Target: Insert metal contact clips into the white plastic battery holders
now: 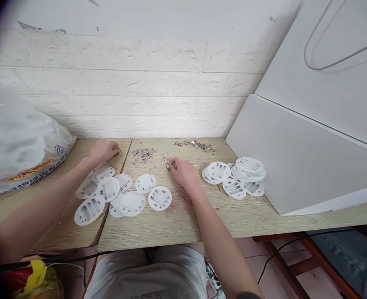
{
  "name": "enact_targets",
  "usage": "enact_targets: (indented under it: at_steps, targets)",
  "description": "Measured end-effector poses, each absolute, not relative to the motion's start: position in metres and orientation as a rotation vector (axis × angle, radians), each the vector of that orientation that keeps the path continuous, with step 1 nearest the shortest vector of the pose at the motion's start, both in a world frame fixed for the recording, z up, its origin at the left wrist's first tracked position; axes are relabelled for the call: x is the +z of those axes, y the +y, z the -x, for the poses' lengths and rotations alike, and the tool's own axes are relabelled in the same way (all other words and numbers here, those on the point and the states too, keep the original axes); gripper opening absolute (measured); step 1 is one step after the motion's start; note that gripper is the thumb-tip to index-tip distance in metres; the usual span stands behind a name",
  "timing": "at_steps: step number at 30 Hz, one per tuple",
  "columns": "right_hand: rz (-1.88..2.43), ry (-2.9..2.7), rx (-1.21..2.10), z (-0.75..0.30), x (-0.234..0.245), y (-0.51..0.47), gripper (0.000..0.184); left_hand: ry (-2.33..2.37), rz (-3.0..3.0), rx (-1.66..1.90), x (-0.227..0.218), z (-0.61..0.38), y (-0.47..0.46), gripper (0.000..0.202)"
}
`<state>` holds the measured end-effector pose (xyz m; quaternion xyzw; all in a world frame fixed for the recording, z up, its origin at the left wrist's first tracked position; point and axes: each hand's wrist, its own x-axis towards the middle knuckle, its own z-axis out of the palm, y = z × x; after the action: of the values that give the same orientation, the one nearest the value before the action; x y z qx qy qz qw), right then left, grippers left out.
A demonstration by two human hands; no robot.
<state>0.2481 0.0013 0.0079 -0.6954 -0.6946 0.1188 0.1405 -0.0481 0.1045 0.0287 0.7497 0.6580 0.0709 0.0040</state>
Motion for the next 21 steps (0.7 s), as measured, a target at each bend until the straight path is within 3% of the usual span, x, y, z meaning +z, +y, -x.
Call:
enact_targets:
  at_steps: [6,14,21]
  targets:
    - [1.994,-1.990,0.366,-0.248,0.007,0.001,0.025,1.933,-2.160,0.716,0.049,0.031,0.091,0.021]
    - [1.982,-1.975,0.388,-0.249,0.007,0.001,0.025,1.785,-1.815,0.991,0.041,0.032,0.080,0.018]
    - [1.730,-1.820,0.296,-0.247,0.004,0.001,0.022,0.968,-1.098,1.011,0.044,0.032,0.073,0.010]
